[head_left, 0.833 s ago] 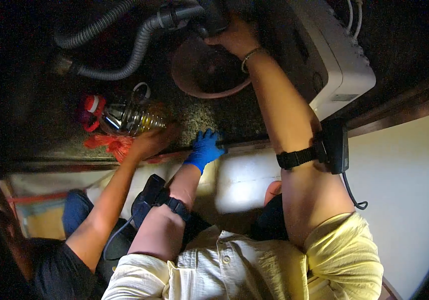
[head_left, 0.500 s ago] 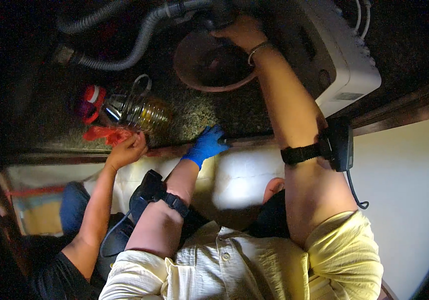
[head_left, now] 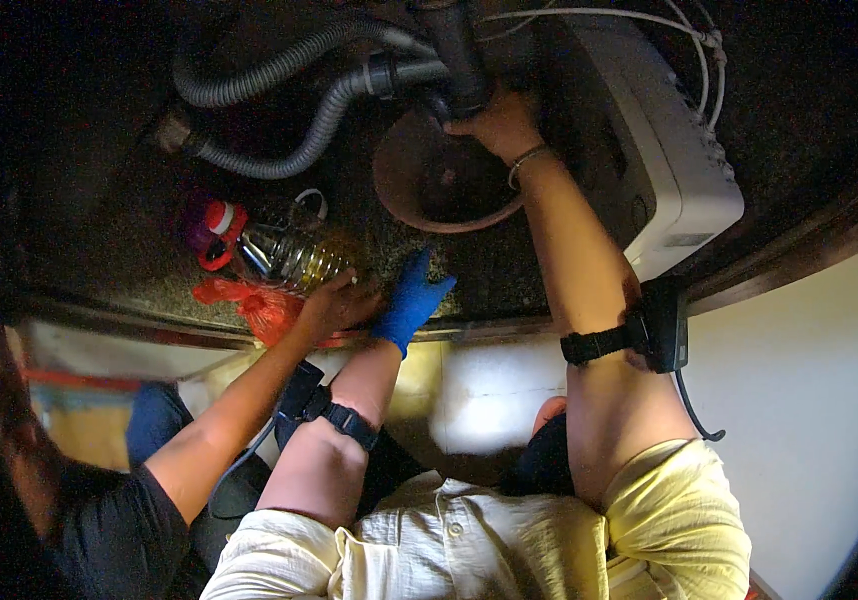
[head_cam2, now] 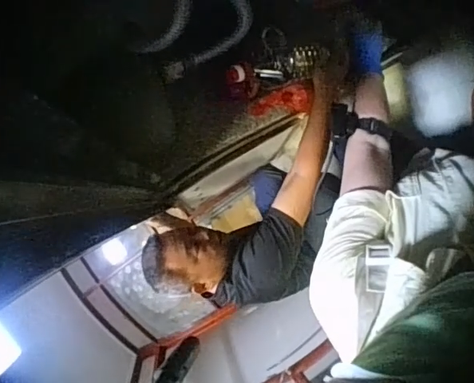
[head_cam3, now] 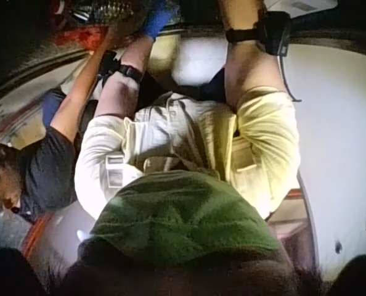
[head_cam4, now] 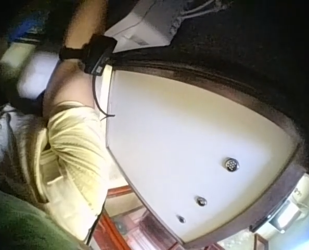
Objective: Removing and inspecting the drain pipe and trap from under a kitchen sink.
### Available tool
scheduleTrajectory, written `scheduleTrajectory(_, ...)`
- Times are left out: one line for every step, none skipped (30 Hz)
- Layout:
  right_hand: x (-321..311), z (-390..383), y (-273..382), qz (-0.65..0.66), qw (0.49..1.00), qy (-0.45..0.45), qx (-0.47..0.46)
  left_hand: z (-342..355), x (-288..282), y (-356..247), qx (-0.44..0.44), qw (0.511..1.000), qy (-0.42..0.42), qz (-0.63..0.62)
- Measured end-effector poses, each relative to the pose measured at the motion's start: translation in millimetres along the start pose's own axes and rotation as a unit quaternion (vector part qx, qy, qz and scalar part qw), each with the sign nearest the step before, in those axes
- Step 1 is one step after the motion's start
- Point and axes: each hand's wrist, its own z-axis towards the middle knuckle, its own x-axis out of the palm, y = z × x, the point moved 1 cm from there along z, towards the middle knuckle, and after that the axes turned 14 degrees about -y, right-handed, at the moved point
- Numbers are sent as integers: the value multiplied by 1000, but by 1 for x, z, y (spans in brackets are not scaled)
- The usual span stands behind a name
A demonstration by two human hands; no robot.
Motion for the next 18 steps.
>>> scheduleTrajectory(2,3,-4,-35,999,22,5,0,3,-4,-2,999,25,-27)
scheduleTrajectory(4,3,-9,-70,997,44,11,-3,6,-8,-5,999,29,-30)
scheduleTrajectory(5,2,-5,-69,996,46,14,-6,8,-8,-32,995,90,-16)
scheduleTrajectory(6,2,-1,-74,996,56,12,-9,8,-7,-59,987,150,-1)
scheduleTrajectory(1,5,2,-87,994,62,7,-9,14,-5,-57,986,154,-5)
scheduleTrajectory(11,3,7,-75,995,68,9,-15,12,8,-37,987,156,11)
scheduleTrajectory(20,1,14,-86,995,47,-12,-21,8,20,-18,987,158,28)
scheduleTrajectory(15,-3,-1,-124,992,17,-31,-25,18,15,-9,985,169,20)
scheduleTrajectory(8,-4,-16,-139,990,12,-28,-30,27,9,-23,980,195,19)
scheduleTrajectory(8,2,-26,-192,980,43,-15,-35,27,5,-50,975,213,26)
scheduleTrajectory(7,3,-36,-245,967,74,-2,-37,28,1,-54,974,217,25)
scheduleTrajectory(10,-4,-26,-237,968,81,0,-40,20,6,-51,975,210,45)
scheduleTrajectory(9,-9,-4,-148,987,64,-10,-44,8,12,-50,976,200,65)
scheduleTrajectory(1,-10,5,-69,997,41,-18,-45,8,12,-52,976,202,64)
scheduleTrajectory(-1,-9,7,-70,996,44,-16,-46,7,13,-60,972,211,80)
scheduleTrajectory(-2,-8,11,-95,994,59,7,-48,6,13,-67,969,218,97)
scheduleTrajectory(-3,-5,8,-119,990,72,27,-50,9,17,-67,969,219,96)
scheduleTrajectory(-2,-4,6,-120,990,72,27,-51,12,21,-43,972,197,124)
